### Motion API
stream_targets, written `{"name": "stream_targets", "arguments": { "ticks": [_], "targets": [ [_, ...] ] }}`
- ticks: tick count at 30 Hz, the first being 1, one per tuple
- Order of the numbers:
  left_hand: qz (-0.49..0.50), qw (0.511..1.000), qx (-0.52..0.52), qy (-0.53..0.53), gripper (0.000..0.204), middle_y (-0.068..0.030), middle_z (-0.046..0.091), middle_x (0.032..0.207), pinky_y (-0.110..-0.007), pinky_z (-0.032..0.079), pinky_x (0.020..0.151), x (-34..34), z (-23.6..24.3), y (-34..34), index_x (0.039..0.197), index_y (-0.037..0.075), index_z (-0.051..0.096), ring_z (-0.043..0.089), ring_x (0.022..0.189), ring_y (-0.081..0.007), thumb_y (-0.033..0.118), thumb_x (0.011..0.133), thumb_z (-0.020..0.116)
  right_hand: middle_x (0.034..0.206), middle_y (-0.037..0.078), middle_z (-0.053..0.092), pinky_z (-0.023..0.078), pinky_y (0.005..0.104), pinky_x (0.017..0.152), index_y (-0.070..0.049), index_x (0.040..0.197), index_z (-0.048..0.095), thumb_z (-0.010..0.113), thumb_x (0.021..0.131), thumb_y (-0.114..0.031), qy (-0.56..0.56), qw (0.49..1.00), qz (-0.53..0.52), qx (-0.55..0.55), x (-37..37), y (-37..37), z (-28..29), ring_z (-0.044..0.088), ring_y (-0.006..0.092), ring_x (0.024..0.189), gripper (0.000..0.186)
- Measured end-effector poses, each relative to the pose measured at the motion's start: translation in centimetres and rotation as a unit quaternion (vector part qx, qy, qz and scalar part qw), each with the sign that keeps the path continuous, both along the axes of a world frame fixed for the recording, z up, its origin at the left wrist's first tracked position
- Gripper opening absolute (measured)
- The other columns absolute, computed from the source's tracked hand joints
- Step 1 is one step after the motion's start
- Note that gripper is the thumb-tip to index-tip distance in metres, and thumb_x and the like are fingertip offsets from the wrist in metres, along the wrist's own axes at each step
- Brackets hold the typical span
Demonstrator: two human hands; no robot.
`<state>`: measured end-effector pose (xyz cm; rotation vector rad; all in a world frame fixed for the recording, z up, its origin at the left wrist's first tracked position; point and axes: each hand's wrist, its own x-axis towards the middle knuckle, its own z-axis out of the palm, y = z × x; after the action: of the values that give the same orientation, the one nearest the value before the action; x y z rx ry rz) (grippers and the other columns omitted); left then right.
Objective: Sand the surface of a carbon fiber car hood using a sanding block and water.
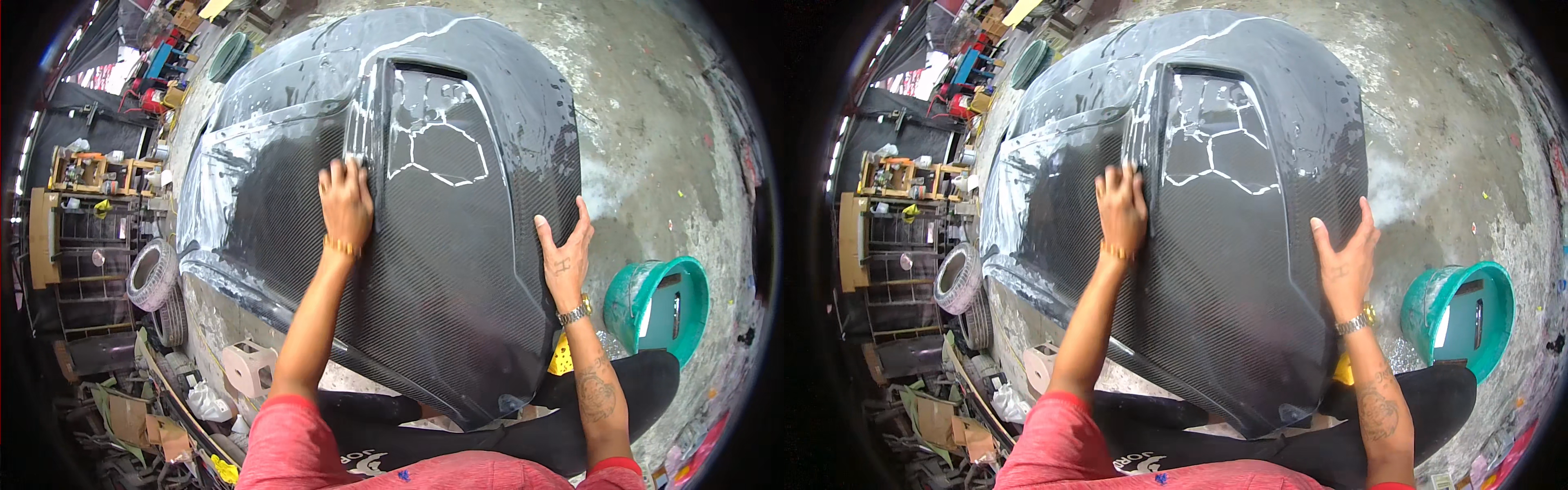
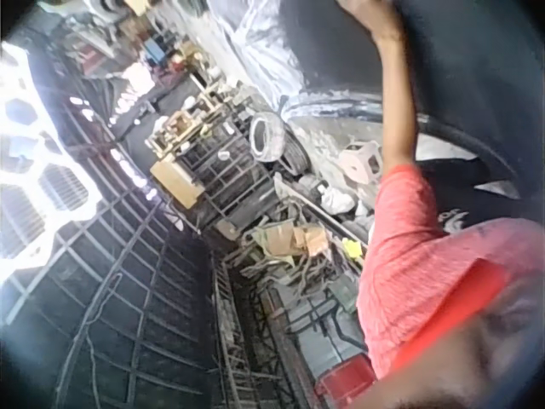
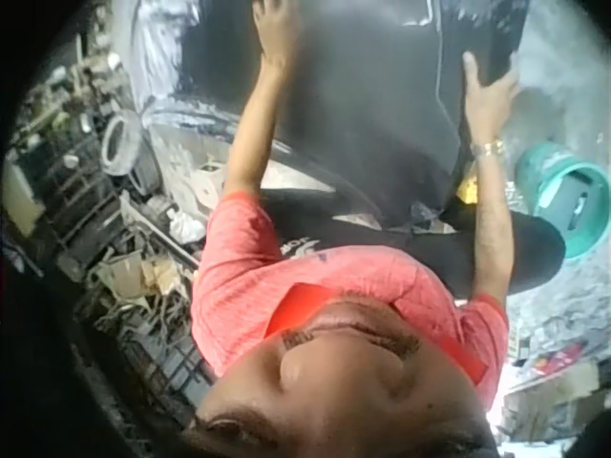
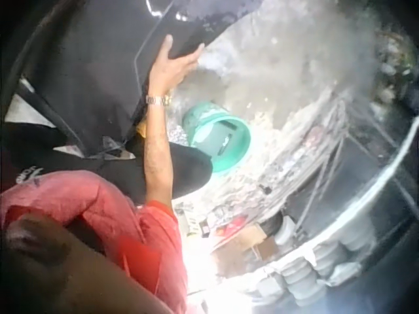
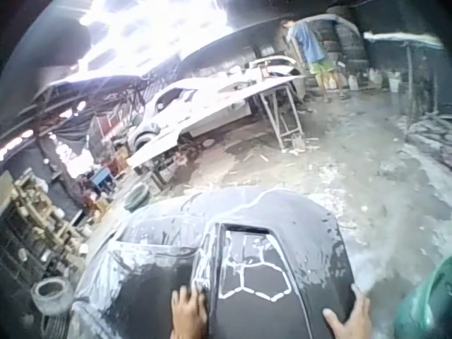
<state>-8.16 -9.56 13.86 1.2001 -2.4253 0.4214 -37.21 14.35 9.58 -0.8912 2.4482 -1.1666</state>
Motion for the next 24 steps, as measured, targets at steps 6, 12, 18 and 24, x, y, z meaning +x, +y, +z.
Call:
{"name": "stream_targets", "arguments": {
  "ticks": [6,12,18,24],
  "targets": [
    [0.061,0.997,-0.053,-0.019,0.025,-0.0192,0.061,0.119,-0.054,0.048,0.091,-4.5,1.2,-13.6,0.11,0.003,0.068,0.058,0.107,-0.0421,0.024,0.1,0.058,0.14,0.031,0.051,0.046,0.0503,0.105,-0.006,0.156,0.032,0.074,0.091,-0.053,0.014,0.997,0.031,-0.064,0.1,-3.1,-1.0,0.054,0.0467,0.126,0.091],
    [0.019,0.997,0.037,0.071,0.037,-0.0184,0.061,0.11,-0.046,0.043,0.093,1.9,-2.6,4.3,0.133,-0.001,0.065,0.058,0.098,-0.035,0.012,0.098,0.062,0.145,0.029,0.048,0.045,0.0503,0.106,-0.006,0.156,0.032,0.073,0.092,-0.055,0.022,0.999,-0.003,-0.025,-1.6,-1.1,-1.1,0.053,0.0459,0.13,0.09],
    [0.004,0.997,-0.045,0.065,0.024,-0.0218,0.059,0.111,-0.052,0.047,0.088,-3.6,0.7,-6.7,0.117,0.003,0.068,0.058,0.101,-0.0421,0.015,0.097,0.062,0.148,0.028,0.047,0.043,0.0495,0.109,-0.007,0.156,0.034,0.074,0.091,-0.055,-0.006,1.0,-0.001,-0.015,-1.0,-1.3,0.2,0.049,0.044,0.134,0.09],
    [0.085,0.996,0.006,0.012,0.027,-0.0215,0.057,0.123,-0.058,0.046,0.097,-5.9,1.5,-16.6,0.114,0.003,0.068,0.054,0.114,-0.0447,0.024,0.1,0.059,0.148,0.027,0.048,0.042,0.0483,0.111,-0.006,0.155,0.034,0.075,0.09,-0.054,-0.005,0.998,0.024,-0.057,0.5,-2.9,-1.9,0.048,0.043,0.135,0.091]
  ]
}}
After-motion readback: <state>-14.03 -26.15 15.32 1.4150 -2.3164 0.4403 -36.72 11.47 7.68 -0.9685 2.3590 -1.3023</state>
